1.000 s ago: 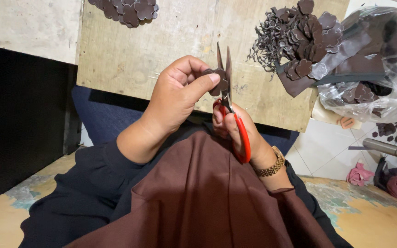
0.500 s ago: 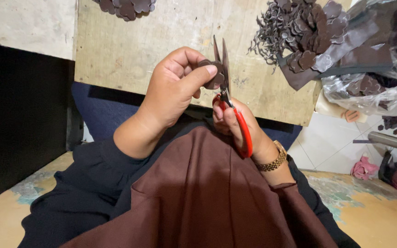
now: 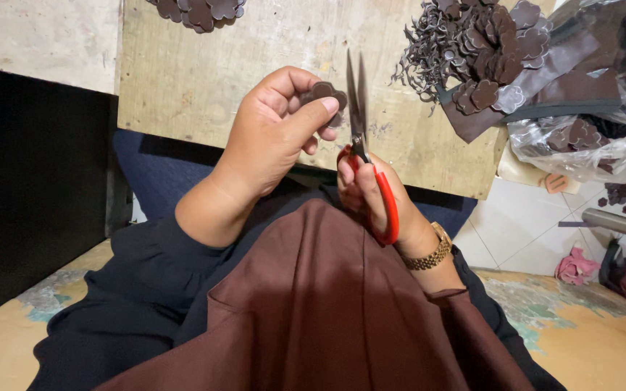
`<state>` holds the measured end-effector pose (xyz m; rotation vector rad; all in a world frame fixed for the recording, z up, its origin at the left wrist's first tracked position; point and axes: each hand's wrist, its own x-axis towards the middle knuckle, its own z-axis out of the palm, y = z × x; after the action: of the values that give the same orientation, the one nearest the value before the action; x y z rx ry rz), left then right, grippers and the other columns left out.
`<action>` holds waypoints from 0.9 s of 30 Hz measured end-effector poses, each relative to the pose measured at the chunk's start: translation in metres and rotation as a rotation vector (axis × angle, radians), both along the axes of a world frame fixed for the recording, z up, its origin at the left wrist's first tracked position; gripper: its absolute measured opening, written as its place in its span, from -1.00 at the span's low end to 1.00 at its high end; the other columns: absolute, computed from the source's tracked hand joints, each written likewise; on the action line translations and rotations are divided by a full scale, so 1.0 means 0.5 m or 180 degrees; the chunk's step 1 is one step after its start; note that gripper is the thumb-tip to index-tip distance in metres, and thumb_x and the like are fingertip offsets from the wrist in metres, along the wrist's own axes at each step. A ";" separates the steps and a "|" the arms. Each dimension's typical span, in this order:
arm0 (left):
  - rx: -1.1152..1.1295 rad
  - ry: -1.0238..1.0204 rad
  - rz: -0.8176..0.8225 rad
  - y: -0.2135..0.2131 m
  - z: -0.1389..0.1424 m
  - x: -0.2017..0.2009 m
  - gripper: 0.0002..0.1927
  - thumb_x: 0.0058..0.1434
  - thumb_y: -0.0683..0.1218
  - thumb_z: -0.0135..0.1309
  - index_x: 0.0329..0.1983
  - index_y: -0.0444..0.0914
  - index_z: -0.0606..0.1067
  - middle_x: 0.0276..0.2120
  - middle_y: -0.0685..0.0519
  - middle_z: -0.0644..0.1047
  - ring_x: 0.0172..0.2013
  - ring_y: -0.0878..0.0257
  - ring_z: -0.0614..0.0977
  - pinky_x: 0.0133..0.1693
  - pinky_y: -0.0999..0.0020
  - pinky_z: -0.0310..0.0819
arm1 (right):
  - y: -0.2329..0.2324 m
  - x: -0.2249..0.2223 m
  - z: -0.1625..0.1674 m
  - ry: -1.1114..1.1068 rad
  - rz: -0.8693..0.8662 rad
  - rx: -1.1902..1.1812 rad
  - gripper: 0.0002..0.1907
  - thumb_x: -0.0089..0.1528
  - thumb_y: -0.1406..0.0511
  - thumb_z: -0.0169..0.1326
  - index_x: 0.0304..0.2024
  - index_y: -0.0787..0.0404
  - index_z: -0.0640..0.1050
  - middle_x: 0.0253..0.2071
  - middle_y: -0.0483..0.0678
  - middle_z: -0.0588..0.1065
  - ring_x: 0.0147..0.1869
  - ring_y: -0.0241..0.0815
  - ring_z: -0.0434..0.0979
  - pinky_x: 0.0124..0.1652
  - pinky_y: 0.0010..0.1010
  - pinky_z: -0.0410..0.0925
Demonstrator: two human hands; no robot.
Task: The person trims the edges of small brown leather pieces into a flower-like shape using red-handled scissors. They hold each piece in the left hand and carefully cut around the perimeter, then place the finished piece on a wooden board. The process is repeated for multiple pieces.
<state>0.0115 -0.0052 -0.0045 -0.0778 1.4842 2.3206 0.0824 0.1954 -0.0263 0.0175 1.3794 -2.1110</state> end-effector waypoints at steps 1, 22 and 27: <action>0.0018 0.0018 0.0020 0.001 -0.001 0.001 -0.86 0.35 -0.18 0.14 -0.08 -0.29 0.47 -0.34 0.12 0.58 -0.37 0.45 0.60 -0.42 0.58 0.43 | 0.001 0.001 0.002 0.0112 0.0039 0.0042 -0.46 0.40 -0.15 -0.07 -0.15 0.18 0.31 -0.37 -0.23 0.16 -0.37 -0.41 0.05 -0.37 -0.57 0.05; -0.0246 0.0279 0.0269 0.021 -0.014 0.011 -0.88 0.35 -0.14 0.19 -0.24 -0.30 0.51 -0.39 0.18 0.55 -0.40 0.52 0.46 -0.33 0.59 0.36 | 0.002 -0.005 -0.007 0.0599 0.0264 0.0419 -0.37 0.42 -0.18 -0.16 0.03 0.26 0.36 -0.19 -0.15 0.29 -0.17 -0.35 0.23 -0.13 -0.53 0.25; -0.0224 0.0288 0.0284 0.024 -0.018 0.012 -0.88 0.35 -0.15 0.19 -0.25 -0.30 0.51 -0.38 0.17 0.57 -0.38 0.52 0.48 -0.32 0.59 0.38 | -0.001 -0.007 -0.008 0.0584 0.0230 0.0334 -0.42 0.44 -0.15 -0.15 -0.02 0.24 0.35 -0.23 -0.16 0.26 -0.22 -0.34 0.19 -0.18 -0.53 0.21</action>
<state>0.0174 0.0067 -0.0133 -0.0597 1.6381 2.3701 0.0788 0.1948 -0.0302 -0.1853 1.5726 -2.0193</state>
